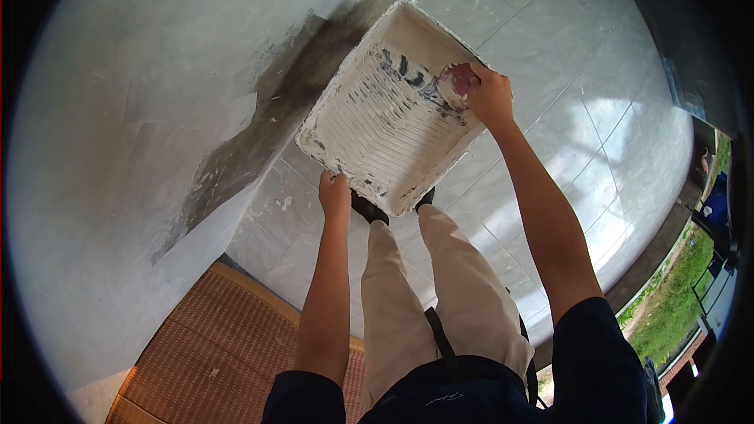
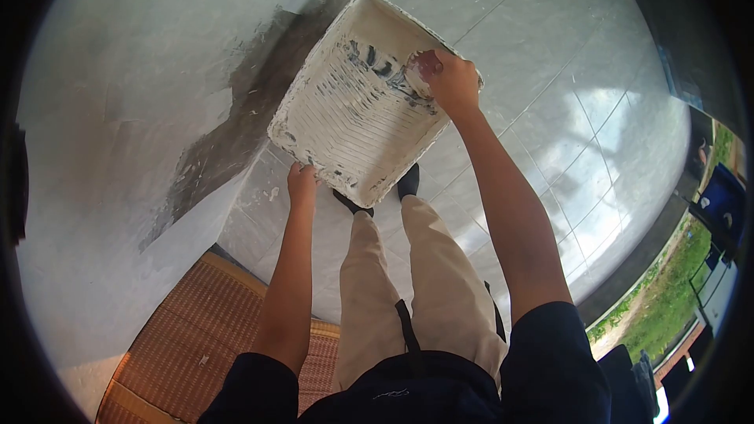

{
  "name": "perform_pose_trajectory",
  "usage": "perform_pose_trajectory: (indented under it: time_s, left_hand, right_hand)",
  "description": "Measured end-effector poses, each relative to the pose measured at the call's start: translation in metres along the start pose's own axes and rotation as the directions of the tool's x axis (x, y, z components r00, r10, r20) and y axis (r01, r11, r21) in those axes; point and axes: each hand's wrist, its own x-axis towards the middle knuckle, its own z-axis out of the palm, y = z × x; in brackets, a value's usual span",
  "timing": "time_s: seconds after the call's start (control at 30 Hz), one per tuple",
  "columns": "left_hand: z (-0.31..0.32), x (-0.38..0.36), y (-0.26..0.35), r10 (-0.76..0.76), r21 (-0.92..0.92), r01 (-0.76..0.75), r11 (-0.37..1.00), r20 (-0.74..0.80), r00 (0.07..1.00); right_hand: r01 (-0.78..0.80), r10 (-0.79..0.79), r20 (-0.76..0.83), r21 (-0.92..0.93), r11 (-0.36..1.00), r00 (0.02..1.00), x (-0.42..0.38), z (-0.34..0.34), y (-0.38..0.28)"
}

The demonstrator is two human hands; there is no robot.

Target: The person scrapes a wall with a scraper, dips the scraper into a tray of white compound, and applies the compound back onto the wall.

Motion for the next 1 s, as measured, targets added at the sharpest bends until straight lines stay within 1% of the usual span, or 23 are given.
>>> perform_pose_trajectory:
  time_s: [0.07, 0.1, 0.3, 0.37, 0.5, 0.57, 0.6, 0.67, 0.7, 0.77, 0.9, 0.97, 1.0]
  left_hand:
    - [-0.003, -0.003, 0.007, -0.047, -0.050, 0.048, 0.998, 0.024, 0.999]
    - [-0.004, -0.002, 0.006, -0.048, -0.052, 0.049, 0.997, 0.021, 0.999]
    - [-0.003, 0.001, 0.000, 0.013, -0.060, -0.013, 0.998, 0.009, 1.000]
    - [-0.003, -0.003, 0.005, -0.062, -0.078, 0.062, 0.995, 0.014, 0.998]
    - [-0.005, -0.002, 0.000, -0.059, -0.109, 0.061, 0.992, 0.024, 0.998]
    - [-0.006, -0.001, -0.002, -0.070, -0.091, 0.075, 0.993, 0.048, 0.996]
    - [-0.006, -0.005, 0.003, -0.072, -0.095, 0.076, 0.993, 0.045, 0.996]
    - [-0.006, -0.014, 0.010, -0.032, -0.148, 0.042, 0.988, 0.068, 0.997]
    - [-0.006, -0.015, 0.010, -0.034, -0.150, 0.044, 0.988, 0.064, 0.997]
    - [-0.006, -0.017, 0.009, -0.030, -0.216, 0.049, 0.975, 0.090, 0.996]
    - [-0.006, -0.017, 0.004, -0.012, -0.224, 0.031, 0.974, 0.086, 0.996]
    - [-0.006, -0.015, 0.001, 0.011, -0.250, 0.022, 0.968, 0.131, 0.991]
    - [-0.005, -0.012, -0.005, 0.010, -0.254, 0.022, 0.967, 0.126, 0.992]
  right_hand:
    - [0.002, -0.002, 0.002, -0.006, 1.000, 1.000, 0.000, -0.001, -0.001]
    - [0.004, -0.004, 0.004, -0.004, 1.000, 1.000, 0.000, -0.001, -0.001]
    - [-0.044, 0.044, 0.022, 0.014, 0.999, 0.999, -0.003, 0.001, -0.002]
    - [-0.056, 0.057, 0.009, -0.016, 0.998, 0.998, -0.003, 0.005, 0.004]
    - [-0.068, 0.068, 0.016, 0.000, 0.998, 0.998, -0.001, 0.012, 0.013]
    - [-0.108, 0.103, 0.070, 0.070, 0.992, 0.992, 0.000, 0.015, 0.017]
    - [-0.104, 0.099, 0.073, 0.070, 0.992, 0.992, -0.001, 0.017, 0.017]
    - [-0.165, 0.161, 0.071, 0.064, 0.984, 0.984, -0.003, 0.020, 0.017]
    - [-0.163, 0.158, 0.075, 0.065, 0.984, 0.985, -0.003, 0.021, 0.017]
    - [-0.245, 0.232, 0.123, 0.102, 0.964, 0.965, -0.005, 0.023, 0.018]
    - [-0.255, 0.236, 0.132, 0.157, 0.954, 0.963, -0.011, 0.032, 0.019]
    - [-0.289, 0.258, 0.195, 0.154, 0.945, 0.946, -0.012, 0.031, 0.013]
    - [-0.284, 0.252, 0.198, 0.154, 0.946, 0.947, -0.013, 0.033, 0.013]
